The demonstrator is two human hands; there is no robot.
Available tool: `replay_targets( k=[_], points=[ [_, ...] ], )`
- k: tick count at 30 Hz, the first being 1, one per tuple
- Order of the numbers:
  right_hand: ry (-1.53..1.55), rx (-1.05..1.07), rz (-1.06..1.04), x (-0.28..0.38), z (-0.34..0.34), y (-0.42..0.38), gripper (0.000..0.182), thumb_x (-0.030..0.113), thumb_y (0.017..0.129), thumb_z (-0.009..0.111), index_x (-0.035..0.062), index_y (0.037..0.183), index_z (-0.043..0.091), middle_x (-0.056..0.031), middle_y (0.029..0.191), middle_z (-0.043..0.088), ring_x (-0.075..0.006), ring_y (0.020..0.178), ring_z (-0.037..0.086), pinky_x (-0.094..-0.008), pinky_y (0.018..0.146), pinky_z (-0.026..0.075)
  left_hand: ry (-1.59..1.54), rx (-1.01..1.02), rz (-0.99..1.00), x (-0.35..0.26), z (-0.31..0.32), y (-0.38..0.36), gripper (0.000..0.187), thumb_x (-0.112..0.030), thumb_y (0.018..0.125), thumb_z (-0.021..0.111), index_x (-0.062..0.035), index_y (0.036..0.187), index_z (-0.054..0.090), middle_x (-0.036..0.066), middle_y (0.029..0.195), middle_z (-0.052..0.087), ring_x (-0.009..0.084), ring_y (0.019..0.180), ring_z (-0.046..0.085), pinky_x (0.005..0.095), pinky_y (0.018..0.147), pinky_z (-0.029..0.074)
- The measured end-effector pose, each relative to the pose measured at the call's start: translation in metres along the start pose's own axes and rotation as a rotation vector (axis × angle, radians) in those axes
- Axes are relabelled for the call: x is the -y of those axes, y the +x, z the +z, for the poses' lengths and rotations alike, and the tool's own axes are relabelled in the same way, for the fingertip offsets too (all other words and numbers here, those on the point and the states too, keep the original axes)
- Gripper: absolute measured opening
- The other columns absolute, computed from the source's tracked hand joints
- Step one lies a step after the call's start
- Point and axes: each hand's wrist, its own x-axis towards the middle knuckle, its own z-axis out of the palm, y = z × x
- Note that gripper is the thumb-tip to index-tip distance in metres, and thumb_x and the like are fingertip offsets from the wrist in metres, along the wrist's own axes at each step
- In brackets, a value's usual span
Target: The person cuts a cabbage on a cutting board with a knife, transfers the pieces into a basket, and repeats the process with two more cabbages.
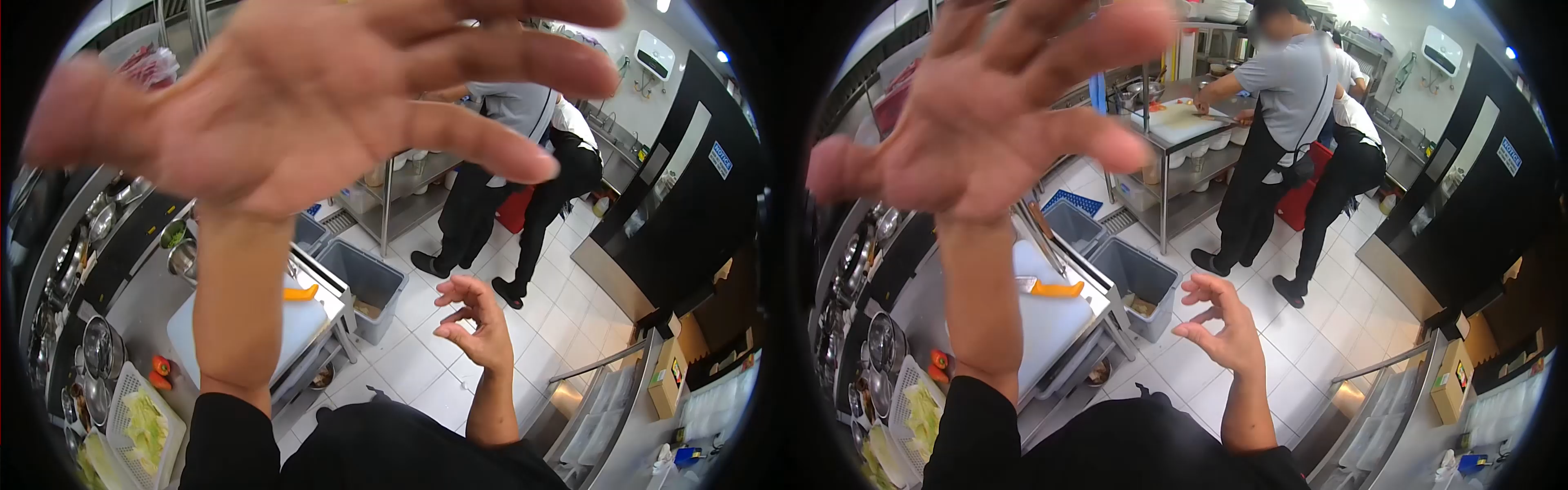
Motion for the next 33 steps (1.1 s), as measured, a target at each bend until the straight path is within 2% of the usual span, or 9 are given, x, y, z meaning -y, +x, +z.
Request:
replay_targets(
  k=[3,8,10,13,18,21,24,30,33],
  points=[
    [-0.052,0.043,0.028,-0.012,-0.004,-0.004,0.077,0.011,0.073,0.089,0.0061,0.140,0.051,-0.0141,0.121,0.066,-0.0207,0.105,0.067,-0.0315,0.076,0.060,0.113,-0.057,-0.018,-0.018,-0.008,-0.021,0.109,-0.069,0.079,0.074,-0.0001,0.153,0.033,0.028,0.131,0.060,0.0414,0.125,0.059,0.0501,0.100,0.051],
    [-0.286,0.178,0.109,-0.019,0.026,0.018,0.063,0.024,0.082,0.084,0.0071,0.136,0.058,-0.0141,0.126,0.066,-0.0240,0.109,0.066,-0.0390,0.092,0.054,0.515,-0.219,-0.172,-0.023,-0.013,-0.105,0.113,-0.072,0.079,0.072,0.0030,0.153,0.033,0.029,0.129,0.062,0.0401,0.123,0.061,0.0482,0.100,0.052],
    [-0.433,0.332,-0.038,-0.037,0.059,0.037,0.061,0.027,0.085,0.081,0.0067,0.137,0.058,-0.0198,0.132,0.062,-0.0317,0.120,0.061,-0.0436,0.102,0.049,0.850,-0.354,-0.336,-0.010,-0.017,-0.168,0.090,-0.057,0.080,0.080,0.0048,0.139,0.053,0.018,0.125,0.067,0.0286,0.123,0.062,0.0426,0.107,0.046],
    [-0.589,0.469,-0.175,-0.093,0.125,0.060,0.066,0.033,0.089,0.075,0.0090,0.145,0.049,-0.0246,0.147,0.050,-0.0395,0.138,0.045,-0.0503,0.113,0.037,1.377,-0.703,-0.539,0.036,-0.028,-0.273,0.067,-0.041,0.085,0.078,-0.0005,0.135,0.059,0.018,0.136,0.062,0.0299,0.129,0.057,0.0412,0.109,0.042],
    [-0.857,0.499,-0.256,-0.163,0.205,0.071,0.067,0.036,0.093,0.068,0.0096,0.150,0.042,-0.0278,0.153,0.041,-0.0457,0.141,0.040,-0.0611,0.116,0.028,1.888,-0.972,-0.829,0.089,-0.020,-0.417,0.075,-0.040,0.090,0.070,-0.0042,0.150,0.043,0.023,0.158,0.034,0.0436,0.147,0.031,0.0569,0.119,0.025],
    [-0.844,0.651,-0.172,-0.179,0.216,0.062,0.057,0.029,0.095,0.062,0.0106,0.147,0.046,-0.0258,0.143,0.050,-0.0421,0.134,0.047,-0.0626,0.115,0.028,1.968,-0.970,-1.088,0.100,-0.009,-0.462,0.081,-0.042,0.092,0.066,-0.0052,0.156,0.032,0.024,0.162,0.024,0.0472,0.150,0.020,0.0638,0.119,0.016],
    [-0.876,0.691,-0.136,-0.186,0.223,0.059,0.051,0.021,0.095,0.057,0.0099,0.144,0.049,-0.0222,0.127,0.059,-0.0388,0.122,0.054,-0.0628,0.113,0.030,1.963,-0.888,-1.160,0.101,-0.003,-0.479,0.084,-0.046,0.092,0.064,-0.0045,0.157,0.030,0.025,0.162,0.025,0.0466,0.151,0.019,0.0659,0.119,0.015],
    [-0.884,0.573,-0.310,-0.184,0.279,0.058,0.054,0.012,0.088,0.062,0.0044,0.140,0.051,-0.0180,0.114,0.062,-0.0357,0.107,0.061,-0.0558,0.103,0.043,1.888,-0.903,-1.159,0.104,-0.009,-0.473,0.083,-0.045,0.093,0.064,-0.0045,0.157,0.029,0.025,0.163,0.024,0.0457,0.152,0.019,0.0653,0.120,0.013],
    [-0.769,0.704,-0.095,-0.170,0.291,0.060,0.056,0.008,0.085,0.062,0.0035,0.139,0.051,-0.0191,0.111,0.061,-0.0361,0.106,0.062,-0.0485,0.095,0.050,1.767,-0.914,-1.101,0.096,-0.011,-0.480,0.083,-0.046,0.094,0.062,-0.0042,0.158,0.028,0.025,0.164,0.022,0.0444,0.152,0.018,0.0646,0.120,0.012]
  ],
)
